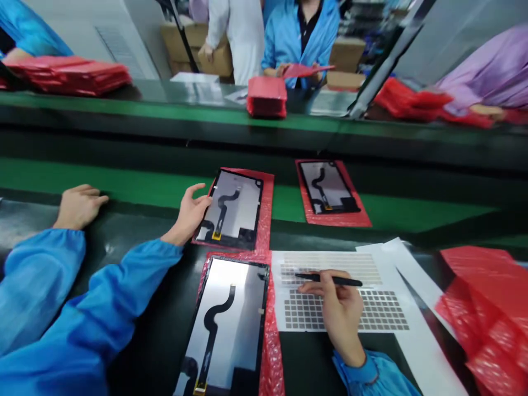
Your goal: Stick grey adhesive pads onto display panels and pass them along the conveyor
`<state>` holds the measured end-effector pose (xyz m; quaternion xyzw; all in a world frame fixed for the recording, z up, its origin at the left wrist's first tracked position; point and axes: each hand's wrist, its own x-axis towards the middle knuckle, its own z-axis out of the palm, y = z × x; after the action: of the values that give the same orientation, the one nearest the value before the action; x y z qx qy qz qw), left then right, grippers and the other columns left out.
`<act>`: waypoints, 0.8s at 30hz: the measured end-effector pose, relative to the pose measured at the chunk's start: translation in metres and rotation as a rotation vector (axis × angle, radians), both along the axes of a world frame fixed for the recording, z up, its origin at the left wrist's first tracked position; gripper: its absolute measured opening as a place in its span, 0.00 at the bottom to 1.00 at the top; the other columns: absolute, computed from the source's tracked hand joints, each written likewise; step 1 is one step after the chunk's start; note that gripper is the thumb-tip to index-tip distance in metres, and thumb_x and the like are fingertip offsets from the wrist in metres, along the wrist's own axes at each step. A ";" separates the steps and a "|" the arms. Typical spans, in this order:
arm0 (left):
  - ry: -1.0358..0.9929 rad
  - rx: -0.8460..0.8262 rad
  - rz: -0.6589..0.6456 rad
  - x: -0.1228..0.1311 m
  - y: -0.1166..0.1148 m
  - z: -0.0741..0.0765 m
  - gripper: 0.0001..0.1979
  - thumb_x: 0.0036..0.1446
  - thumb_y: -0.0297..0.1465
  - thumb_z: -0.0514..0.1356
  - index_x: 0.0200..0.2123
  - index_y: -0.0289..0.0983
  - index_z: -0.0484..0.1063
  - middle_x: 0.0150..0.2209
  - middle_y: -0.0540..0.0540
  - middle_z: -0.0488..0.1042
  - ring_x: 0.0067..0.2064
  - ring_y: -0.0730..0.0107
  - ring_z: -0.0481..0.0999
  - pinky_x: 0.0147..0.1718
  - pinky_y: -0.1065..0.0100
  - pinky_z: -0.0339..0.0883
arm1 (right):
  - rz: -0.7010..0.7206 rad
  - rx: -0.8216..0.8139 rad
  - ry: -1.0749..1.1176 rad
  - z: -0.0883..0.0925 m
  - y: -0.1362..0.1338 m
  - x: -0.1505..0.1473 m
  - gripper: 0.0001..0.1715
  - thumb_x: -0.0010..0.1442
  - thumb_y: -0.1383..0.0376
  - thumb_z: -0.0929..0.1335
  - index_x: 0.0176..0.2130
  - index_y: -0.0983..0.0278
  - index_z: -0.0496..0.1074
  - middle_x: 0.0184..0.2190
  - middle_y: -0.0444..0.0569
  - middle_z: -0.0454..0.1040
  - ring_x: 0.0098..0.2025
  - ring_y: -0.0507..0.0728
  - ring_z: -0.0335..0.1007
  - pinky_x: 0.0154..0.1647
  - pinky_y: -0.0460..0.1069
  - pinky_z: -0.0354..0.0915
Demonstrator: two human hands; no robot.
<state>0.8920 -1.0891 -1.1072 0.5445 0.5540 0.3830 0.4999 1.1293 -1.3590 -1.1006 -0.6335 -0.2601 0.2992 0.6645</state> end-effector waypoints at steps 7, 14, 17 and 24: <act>0.195 0.172 -0.082 0.070 0.075 0.020 0.21 0.68 0.38 0.63 0.60 0.36 0.70 0.58 0.39 0.72 0.53 0.57 0.77 0.51 0.51 0.76 | -0.009 0.024 0.030 -0.007 0.000 -0.001 0.19 0.64 0.51 0.74 0.39 0.62 0.69 0.22 0.44 0.81 0.20 0.56 0.81 0.24 0.47 0.78; 0.404 -0.005 -0.446 0.206 0.032 0.012 0.20 0.67 0.39 0.63 0.57 0.35 0.72 0.55 0.39 0.74 0.52 0.59 0.78 0.50 0.53 0.76 | 0.013 0.043 0.080 -0.009 0.000 -0.002 0.20 0.62 0.51 0.76 0.39 0.62 0.70 0.25 0.44 0.82 0.22 0.55 0.81 0.27 0.49 0.79; 0.409 -0.101 -0.530 0.245 0.022 0.014 0.20 0.67 0.39 0.64 0.57 0.34 0.72 0.55 0.39 0.74 0.51 0.59 0.78 0.49 0.53 0.76 | -0.002 0.061 0.051 -0.007 0.001 0.000 0.20 0.63 0.50 0.75 0.39 0.62 0.70 0.25 0.44 0.82 0.21 0.55 0.81 0.25 0.49 0.79; 0.200 -0.111 -0.448 0.227 0.017 0.034 0.20 0.67 0.39 0.63 0.57 0.34 0.72 0.55 0.40 0.74 0.51 0.58 0.78 0.49 0.54 0.76 | -0.050 0.074 0.001 0.001 0.001 0.009 0.18 0.65 0.52 0.74 0.39 0.61 0.69 0.19 0.41 0.79 0.21 0.57 0.81 0.26 0.49 0.79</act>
<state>1.1194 -1.0721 -1.0733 0.6607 0.4862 0.1758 0.5442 1.1382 -1.3583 -1.0997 -0.6147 -0.2547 0.2729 0.6948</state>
